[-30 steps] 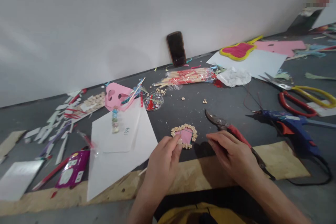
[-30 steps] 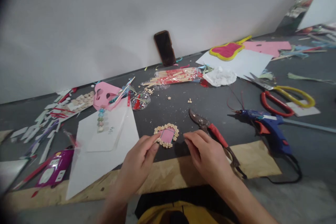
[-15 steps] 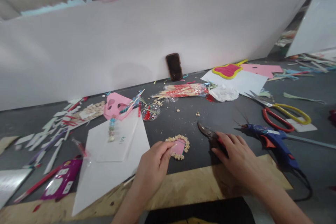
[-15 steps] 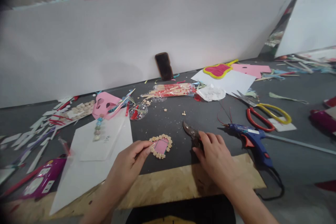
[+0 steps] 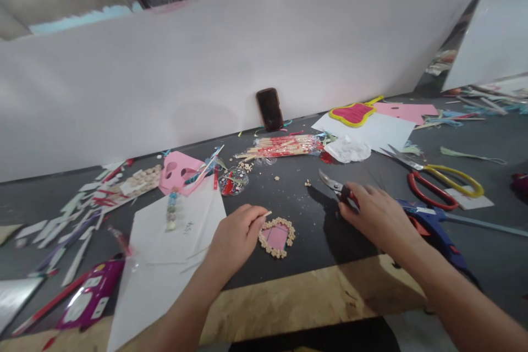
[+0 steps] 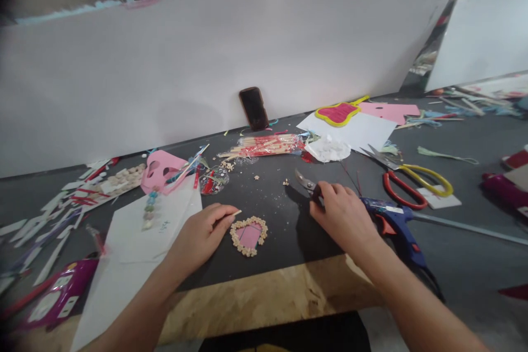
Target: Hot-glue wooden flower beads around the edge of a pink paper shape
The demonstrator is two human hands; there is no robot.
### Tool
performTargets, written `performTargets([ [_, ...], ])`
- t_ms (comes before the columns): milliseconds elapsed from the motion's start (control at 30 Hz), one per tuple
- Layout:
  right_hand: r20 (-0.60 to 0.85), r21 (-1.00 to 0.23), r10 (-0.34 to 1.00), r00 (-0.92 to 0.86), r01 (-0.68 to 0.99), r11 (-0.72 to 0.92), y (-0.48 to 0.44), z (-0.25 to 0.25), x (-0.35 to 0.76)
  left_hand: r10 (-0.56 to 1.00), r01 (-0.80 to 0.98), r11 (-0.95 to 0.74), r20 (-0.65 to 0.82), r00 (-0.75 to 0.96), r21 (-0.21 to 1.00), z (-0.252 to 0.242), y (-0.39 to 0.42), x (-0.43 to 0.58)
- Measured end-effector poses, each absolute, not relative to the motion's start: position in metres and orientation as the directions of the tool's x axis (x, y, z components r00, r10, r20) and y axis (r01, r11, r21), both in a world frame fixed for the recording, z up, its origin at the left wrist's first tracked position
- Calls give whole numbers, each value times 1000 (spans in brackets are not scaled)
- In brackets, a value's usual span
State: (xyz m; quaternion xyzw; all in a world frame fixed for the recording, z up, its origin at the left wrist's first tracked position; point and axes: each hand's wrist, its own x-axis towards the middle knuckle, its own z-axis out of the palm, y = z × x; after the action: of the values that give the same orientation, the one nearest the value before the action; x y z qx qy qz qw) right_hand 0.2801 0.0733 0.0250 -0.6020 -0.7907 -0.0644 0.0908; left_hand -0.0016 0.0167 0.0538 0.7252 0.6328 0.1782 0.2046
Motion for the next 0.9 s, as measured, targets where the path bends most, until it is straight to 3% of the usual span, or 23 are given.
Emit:
performTargets([
  [200, 127, 29, 940, -318, 948, 317, 136, 38, 257, 993, 902, -121, 57, 107, 414, 50, 41, -17],
  [333, 93, 21, 933, -348, 937, 348, 159, 36, 240, 994, 908, -109, 56, 94, 404, 42, 45, -28],
  [533, 41, -101, 845, -533, 839, 534, 169, 23, 179, 996, 899, -82, 76, 54, 429, 35, 35, -37],
  [900, -94, -228, 803, -589, 798, 558, 182, 11, 152, 994, 888, -34, 105, -15, 458, 29, 29, -47],
])
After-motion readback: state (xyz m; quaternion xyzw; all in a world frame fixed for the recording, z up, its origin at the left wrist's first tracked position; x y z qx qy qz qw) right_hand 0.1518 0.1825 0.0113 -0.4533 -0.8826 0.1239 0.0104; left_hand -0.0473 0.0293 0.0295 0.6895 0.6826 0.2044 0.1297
